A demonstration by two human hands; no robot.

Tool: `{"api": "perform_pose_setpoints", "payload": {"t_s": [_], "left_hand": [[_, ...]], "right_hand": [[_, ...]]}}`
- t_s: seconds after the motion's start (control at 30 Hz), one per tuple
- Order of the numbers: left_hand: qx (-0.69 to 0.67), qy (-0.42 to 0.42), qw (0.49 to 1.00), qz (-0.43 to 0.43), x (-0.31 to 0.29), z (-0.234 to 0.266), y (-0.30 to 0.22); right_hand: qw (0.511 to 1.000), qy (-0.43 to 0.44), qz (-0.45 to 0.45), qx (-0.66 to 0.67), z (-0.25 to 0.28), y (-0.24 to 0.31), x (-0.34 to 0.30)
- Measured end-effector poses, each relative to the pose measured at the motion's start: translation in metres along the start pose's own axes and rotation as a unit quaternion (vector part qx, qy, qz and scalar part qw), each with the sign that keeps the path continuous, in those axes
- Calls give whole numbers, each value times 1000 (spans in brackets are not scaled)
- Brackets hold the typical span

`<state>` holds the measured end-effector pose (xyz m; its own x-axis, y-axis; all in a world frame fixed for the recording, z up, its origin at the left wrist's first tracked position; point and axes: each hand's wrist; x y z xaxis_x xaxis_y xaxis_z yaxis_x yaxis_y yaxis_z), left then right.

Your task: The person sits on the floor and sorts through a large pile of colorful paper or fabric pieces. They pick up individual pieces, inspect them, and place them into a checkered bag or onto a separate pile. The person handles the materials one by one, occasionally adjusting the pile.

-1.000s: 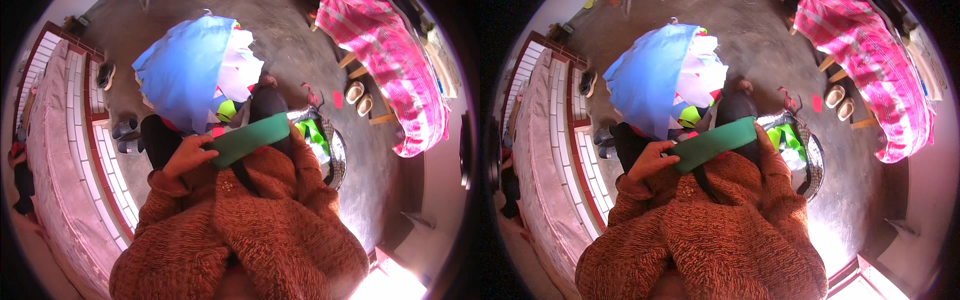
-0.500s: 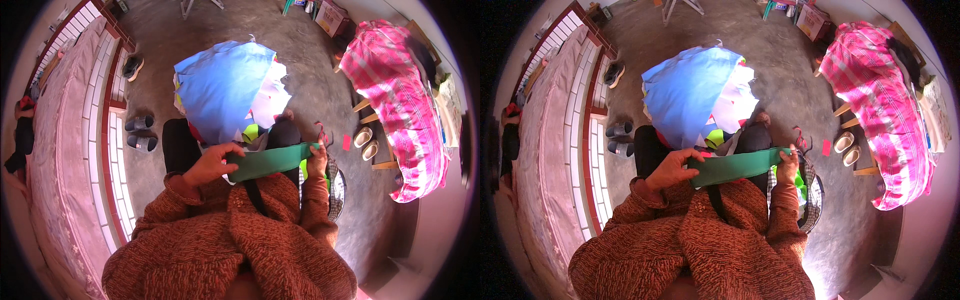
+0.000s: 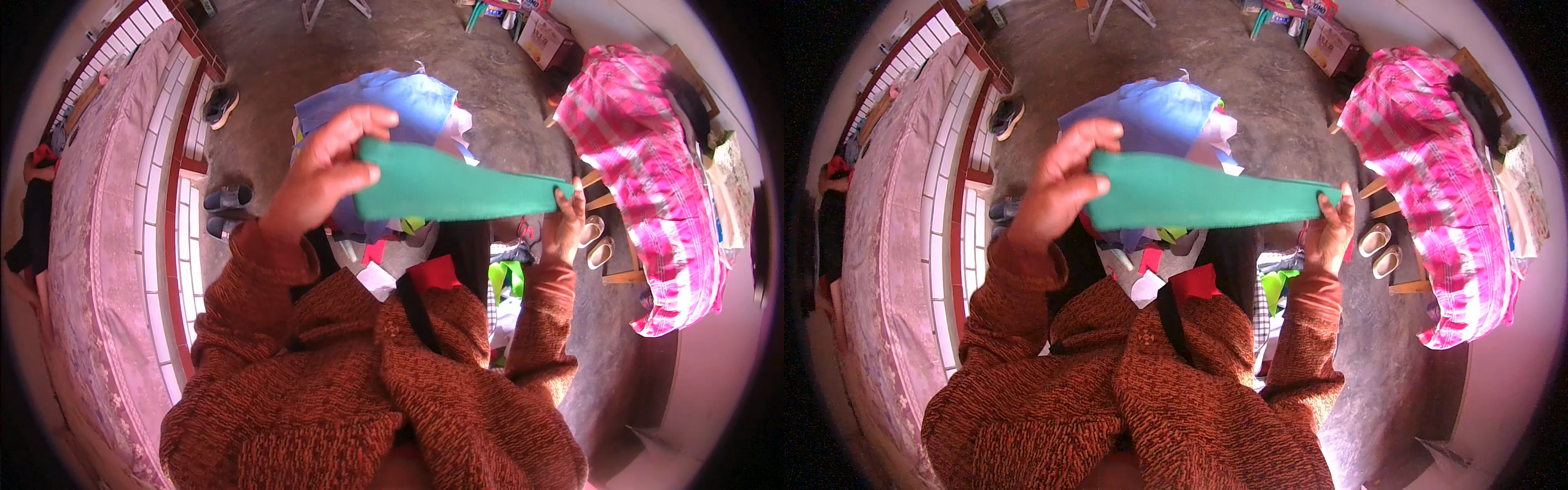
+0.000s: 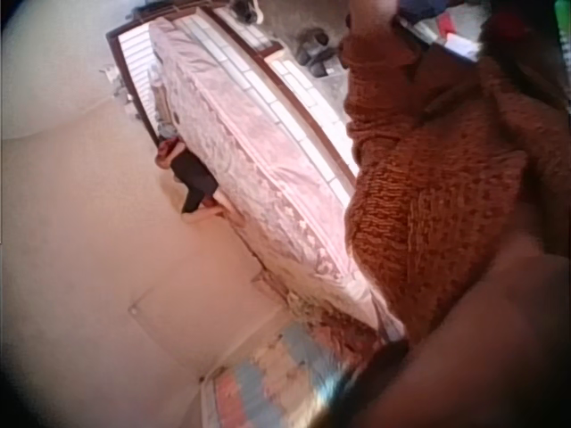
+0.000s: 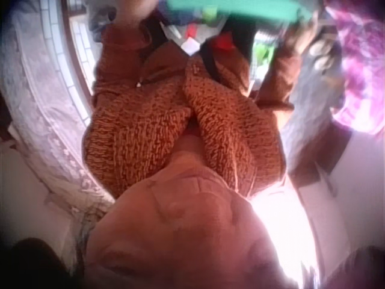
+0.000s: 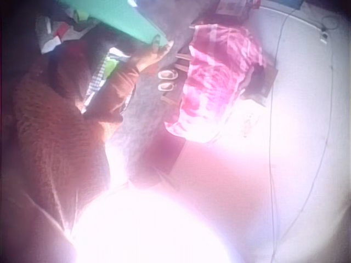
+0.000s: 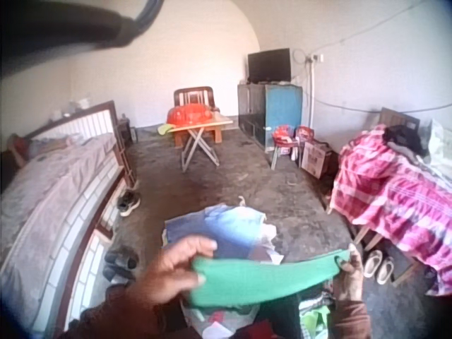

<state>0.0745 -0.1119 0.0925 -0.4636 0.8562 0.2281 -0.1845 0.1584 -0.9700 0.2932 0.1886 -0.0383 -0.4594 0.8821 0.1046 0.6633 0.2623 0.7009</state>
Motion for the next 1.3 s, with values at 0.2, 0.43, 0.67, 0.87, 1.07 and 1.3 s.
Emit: {"api": "perform_pose_setpoints", "payload": {"t_s": [0.2,0.43,0.67,0.87,1.07,1.3], "left_hand": [[-15,-65,994,-89,60,48,-21],[178,-186,966,-3,49,150,30],[532,-297,780,-143,48,151,76],[574,-182,779,-175,89,42,65],[581,-92,794,-153,105,29,123],[554,-58,822,-121,107,25,118]], "right_hand": [[998,41,29,41,-49,-2,41],[973,39,-154,-167,-86,-39,30],[956,5,-217,-196,5,-58,-11],[960,-102,-196,-175,69,-38,-41],[939,-231,-183,-177,155,-5,-87],[868,-374,-190,-265,272,20,-160]]}}
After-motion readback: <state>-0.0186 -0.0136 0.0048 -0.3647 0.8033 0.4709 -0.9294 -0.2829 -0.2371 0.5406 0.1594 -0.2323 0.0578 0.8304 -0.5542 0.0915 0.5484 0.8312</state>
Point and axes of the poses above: each hand's wrist, its own x-axis towards the middle knuckle, its own z-axis out of the back of the hand, y = z × x, and after that the axes turned 6 degrees about x, right-handed
